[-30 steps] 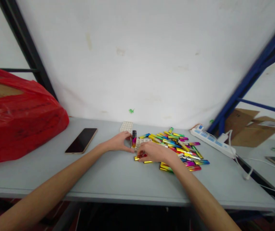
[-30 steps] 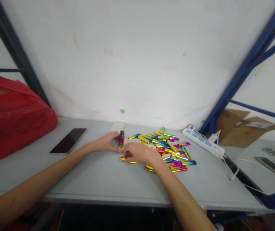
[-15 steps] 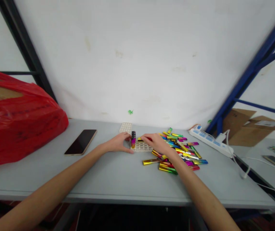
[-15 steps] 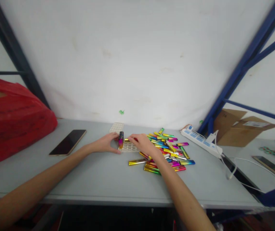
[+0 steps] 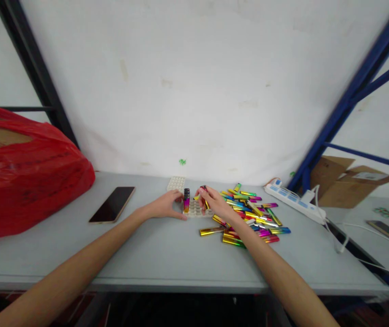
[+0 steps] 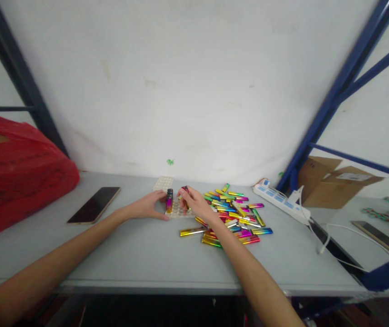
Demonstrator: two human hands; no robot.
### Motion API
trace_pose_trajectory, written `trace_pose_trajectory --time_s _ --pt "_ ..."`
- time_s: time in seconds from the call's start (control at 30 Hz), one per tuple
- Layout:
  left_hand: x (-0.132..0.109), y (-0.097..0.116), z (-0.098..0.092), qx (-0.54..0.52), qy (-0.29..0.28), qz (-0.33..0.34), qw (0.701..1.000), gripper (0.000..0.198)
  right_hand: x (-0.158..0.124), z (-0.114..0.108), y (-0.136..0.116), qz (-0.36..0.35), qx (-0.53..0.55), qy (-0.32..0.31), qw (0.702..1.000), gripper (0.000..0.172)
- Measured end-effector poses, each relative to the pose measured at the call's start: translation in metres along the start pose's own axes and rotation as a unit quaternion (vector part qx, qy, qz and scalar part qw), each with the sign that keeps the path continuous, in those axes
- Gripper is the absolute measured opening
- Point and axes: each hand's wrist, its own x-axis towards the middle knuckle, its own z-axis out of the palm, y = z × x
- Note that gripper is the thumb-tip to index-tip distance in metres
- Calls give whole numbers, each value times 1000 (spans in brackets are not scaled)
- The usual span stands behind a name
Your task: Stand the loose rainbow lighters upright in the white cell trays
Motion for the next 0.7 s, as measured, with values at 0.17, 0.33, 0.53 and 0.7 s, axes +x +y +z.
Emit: trace_pose_trajectory --time_s 0.17,0.33,0.53,0.7 --pt "0 -1 0 0 -1 1 1000 74 -1 10 -2 32 33 1 999 52" --pt "0 0 0 -2 -4 1 1000 74 1 16 0 92 18 45 995 70" --pt "-1 3 -2 0 -4 1 1000 73 2 20 3 106 -21 120 987 61" --pt "-1 2 -2 -1 -7 1 1000 75 3 19 4 96 -32 124 987 51"
